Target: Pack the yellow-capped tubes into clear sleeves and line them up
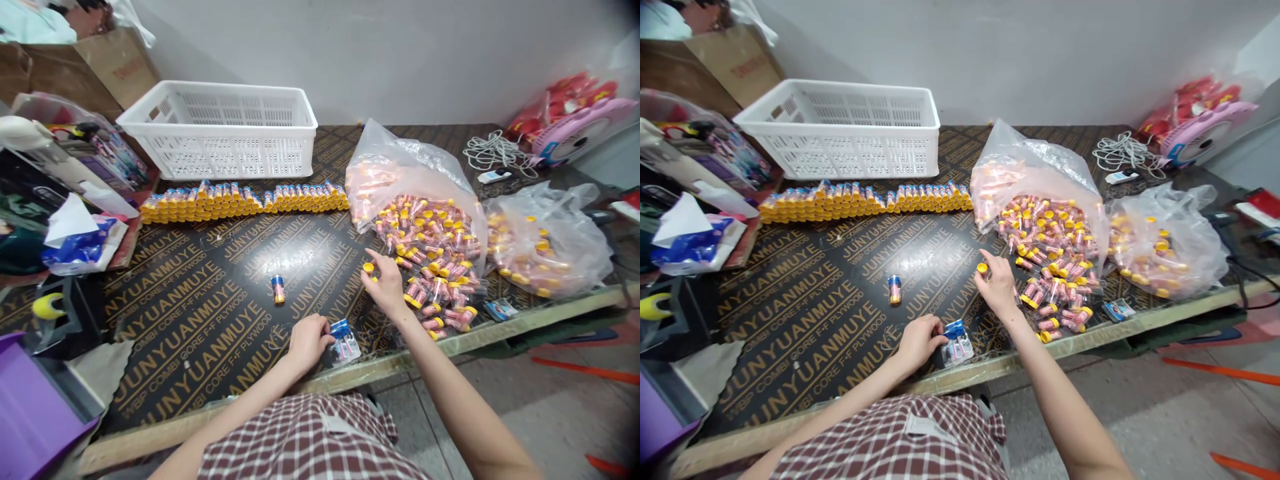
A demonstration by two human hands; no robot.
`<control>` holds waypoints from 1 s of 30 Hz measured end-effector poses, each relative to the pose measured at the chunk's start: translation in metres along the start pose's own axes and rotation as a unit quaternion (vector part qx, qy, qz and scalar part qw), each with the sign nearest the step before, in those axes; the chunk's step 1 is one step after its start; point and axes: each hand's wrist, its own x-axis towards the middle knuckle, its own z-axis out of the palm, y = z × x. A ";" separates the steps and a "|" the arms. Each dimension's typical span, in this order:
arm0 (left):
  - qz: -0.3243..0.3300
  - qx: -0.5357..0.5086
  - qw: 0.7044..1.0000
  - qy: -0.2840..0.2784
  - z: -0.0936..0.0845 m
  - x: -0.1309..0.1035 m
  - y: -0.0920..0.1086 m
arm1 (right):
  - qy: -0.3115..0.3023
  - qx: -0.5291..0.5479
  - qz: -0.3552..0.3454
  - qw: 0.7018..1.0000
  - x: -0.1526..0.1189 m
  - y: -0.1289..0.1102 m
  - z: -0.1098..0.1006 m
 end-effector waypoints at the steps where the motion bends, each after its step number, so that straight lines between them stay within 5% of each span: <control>1: -0.008 -0.013 1.000 0.002 0.000 0.000 -0.001 | 0.011 0.040 0.015 0.999 -0.005 -0.006 -0.005; 7: 0.003 -0.059 0.998 0.015 -0.005 -0.001 -0.004 | -0.044 0.247 0.097 0.963 -0.040 -0.030 -0.016; 14: 0.022 -0.054 0.996 0.060 -0.004 -0.002 -0.004 | -0.046 0.284 0.111 0.951 -0.055 -0.038 -0.010; 18: -0.007 -0.186 0.981 0.058 -0.005 -0.001 -0.001 | -0.037 0.287 0.111 0.951 -0.054 -0.042 -0.010; 20: -0.046 -0.322 0.944 0.054 -0.009 0.001 0.000 | -0.031 0.297 0.109 0.948 -0.053 -0.045 -0.011; 24: -0.145 -0.568 0.807 0.075 -0.032 0.007 0.000 | -0.003 0.369 0.127 0.921 -0.051 -0.057 -0.016; 26: -0.170 -0.627 0.753 0.100 -0.048 0.010 0.000 | 0.009 0.400 0.130 0.907 -0.051 -0.066 -0.020; 30: -0.178 -0.685 0.693 0.133 -0.073 0.013 -0.004 | 0.020 0.420 0.094 0.902 -0.055 -0.082 -0.023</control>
